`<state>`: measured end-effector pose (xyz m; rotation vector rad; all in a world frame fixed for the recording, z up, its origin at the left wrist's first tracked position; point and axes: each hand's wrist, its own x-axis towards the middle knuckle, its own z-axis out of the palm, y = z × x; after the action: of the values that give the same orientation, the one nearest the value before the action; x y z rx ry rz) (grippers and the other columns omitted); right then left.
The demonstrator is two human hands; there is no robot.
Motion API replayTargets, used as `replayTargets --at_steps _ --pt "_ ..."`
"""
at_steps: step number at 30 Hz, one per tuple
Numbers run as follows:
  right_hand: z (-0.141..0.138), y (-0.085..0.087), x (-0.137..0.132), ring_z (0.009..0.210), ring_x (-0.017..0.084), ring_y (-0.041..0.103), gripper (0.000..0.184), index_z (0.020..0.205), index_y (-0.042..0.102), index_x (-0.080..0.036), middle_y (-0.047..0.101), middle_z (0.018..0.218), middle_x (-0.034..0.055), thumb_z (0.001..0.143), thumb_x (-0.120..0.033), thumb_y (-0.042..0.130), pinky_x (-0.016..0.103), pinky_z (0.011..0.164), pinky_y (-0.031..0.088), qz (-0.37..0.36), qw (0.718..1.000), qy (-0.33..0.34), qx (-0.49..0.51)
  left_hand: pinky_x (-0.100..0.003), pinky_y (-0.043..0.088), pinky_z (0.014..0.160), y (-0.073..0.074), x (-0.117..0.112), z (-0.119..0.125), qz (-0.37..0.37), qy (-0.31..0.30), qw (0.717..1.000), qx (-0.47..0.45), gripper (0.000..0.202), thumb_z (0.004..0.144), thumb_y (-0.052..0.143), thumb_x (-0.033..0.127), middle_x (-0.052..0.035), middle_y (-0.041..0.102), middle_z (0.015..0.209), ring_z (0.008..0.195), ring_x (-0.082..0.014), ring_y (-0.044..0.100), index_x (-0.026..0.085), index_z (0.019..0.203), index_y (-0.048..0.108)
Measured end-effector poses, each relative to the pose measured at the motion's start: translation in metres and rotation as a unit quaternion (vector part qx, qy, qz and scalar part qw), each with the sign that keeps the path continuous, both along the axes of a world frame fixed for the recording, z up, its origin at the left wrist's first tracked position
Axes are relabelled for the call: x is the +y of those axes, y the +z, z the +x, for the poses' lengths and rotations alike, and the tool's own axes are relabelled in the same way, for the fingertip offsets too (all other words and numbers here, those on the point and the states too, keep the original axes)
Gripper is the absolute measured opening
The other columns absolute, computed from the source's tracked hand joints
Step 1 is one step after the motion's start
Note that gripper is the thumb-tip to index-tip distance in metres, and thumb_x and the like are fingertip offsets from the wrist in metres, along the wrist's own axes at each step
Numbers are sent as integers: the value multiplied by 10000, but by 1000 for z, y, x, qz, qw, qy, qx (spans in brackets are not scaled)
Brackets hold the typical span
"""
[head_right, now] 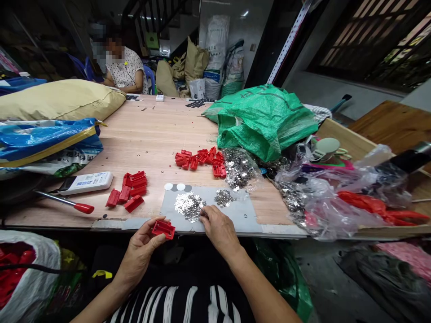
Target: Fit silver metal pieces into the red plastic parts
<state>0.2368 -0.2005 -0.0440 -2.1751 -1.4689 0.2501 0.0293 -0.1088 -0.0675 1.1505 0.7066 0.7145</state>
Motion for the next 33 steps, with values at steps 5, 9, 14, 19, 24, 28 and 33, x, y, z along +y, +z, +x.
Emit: replayTargets --at_steps 5,9,14,19,24,28,33 --pt "1 0 0 752 173 580 65 803 536 -228 615 819 7 851 -192 509 286 667 416 -2 1000 -5 1 -309 513 887 3 2 2 18 10 1000 2 446 751 703 286 -48 712 1031 960 -183 656 207 1179 605" --pt "2 2 -3 684 173 564 57 818 481 -225 598 774 5 863 -251 505 290 630 401 22 998 -37 55 -303 507 887 7 1 3 73 23 997 16 418 750 709 283 -48 692 1049 957 -180 648 216 1154 626" --pt "-23 12 1 660 133 519 137 879 482 -220 562 821 -3 862 -343 540 259 624 420 75 966 -14 245 -308 511 881 13 -2 4 215 27 975 43 346 760 706 255 -60 659 1065 980 -194 637 225 1100 656" --pt "-56 16 9 676 120 487 128 846 486 -212 520 767 -25 853 -320 555 234 626 414 85 934 37 344 -302 532 824 17 -4 3 319 17 947 32 353 785 681 213 -58 660 1032 952 -187 638 238 1132 626" --pt "-68 11 11 666 119 474 107 843 474 -211 501 743 -28 860 -295 537 235 623 409 99 930 28 353 -324 516 860 18 -7 1 404 8 914 28 365 806 649 150 -60 654 1038 976 -185 619 240 1157 606" --pt "-69 7 10 669 119 454 96 850 471 -213 477 740 -32 869 -293 522 233 628 404 105 922 35 371 -315 509 871 18 -8 2 408 -3 913 23 379 817 631 129 -54 652 1049 982 -175 615 248 1175 594" --pt "-69 5 10 693 120 448 119 902 476 -216 465 776 -29 865 -314 532 228 638 404 109 902 32 417 -308 511 855 17 -8 3 335 2 942 29 357 807 657 179 -51 656 1051 973 -182 624 245 1154 608"
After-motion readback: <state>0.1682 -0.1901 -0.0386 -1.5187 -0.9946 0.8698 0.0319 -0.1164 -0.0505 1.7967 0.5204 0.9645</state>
